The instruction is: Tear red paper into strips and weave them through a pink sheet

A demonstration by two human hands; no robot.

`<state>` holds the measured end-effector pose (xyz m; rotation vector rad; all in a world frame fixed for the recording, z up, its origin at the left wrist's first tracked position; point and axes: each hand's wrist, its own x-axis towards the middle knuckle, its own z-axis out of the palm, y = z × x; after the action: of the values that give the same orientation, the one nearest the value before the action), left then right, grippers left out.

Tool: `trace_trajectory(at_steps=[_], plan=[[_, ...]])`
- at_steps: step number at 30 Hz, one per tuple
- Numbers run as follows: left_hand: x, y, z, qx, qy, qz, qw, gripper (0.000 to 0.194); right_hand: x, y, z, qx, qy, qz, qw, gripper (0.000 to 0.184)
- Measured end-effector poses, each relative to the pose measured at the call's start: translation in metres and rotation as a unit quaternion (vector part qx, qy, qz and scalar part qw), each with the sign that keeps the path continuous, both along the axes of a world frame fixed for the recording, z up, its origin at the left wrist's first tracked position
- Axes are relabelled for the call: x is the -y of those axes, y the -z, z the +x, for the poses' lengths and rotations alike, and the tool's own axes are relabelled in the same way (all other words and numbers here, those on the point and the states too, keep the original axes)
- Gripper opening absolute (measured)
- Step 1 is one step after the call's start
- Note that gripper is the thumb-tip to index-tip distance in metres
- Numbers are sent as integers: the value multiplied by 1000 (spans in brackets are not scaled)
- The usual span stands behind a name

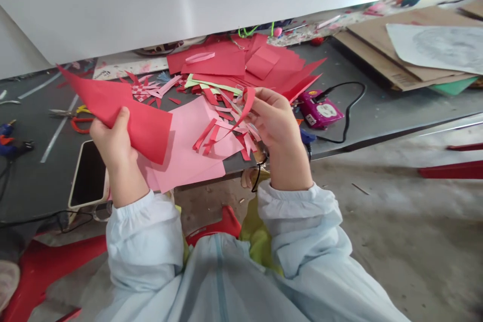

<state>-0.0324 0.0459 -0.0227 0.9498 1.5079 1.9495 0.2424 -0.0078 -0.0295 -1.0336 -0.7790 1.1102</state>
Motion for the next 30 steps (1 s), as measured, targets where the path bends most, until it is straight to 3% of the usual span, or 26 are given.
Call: trace_trajectory(at_steps=[5,12,20,30], plan=[[-2,-6,-1,32,-16,-27,999,15,9,-6,35,18,46,12,999,17],[-8,-2,0,72,-19,-85,994,14,27,-20,73,3,50,43,998,28],[-11,-5,3,81,-28,-130,988,11,38,-26,90,-24,82,69,994,27],[0,-18,-23,130,23,-223,966,6,42,-24,98,-35,82,82,993,24]])
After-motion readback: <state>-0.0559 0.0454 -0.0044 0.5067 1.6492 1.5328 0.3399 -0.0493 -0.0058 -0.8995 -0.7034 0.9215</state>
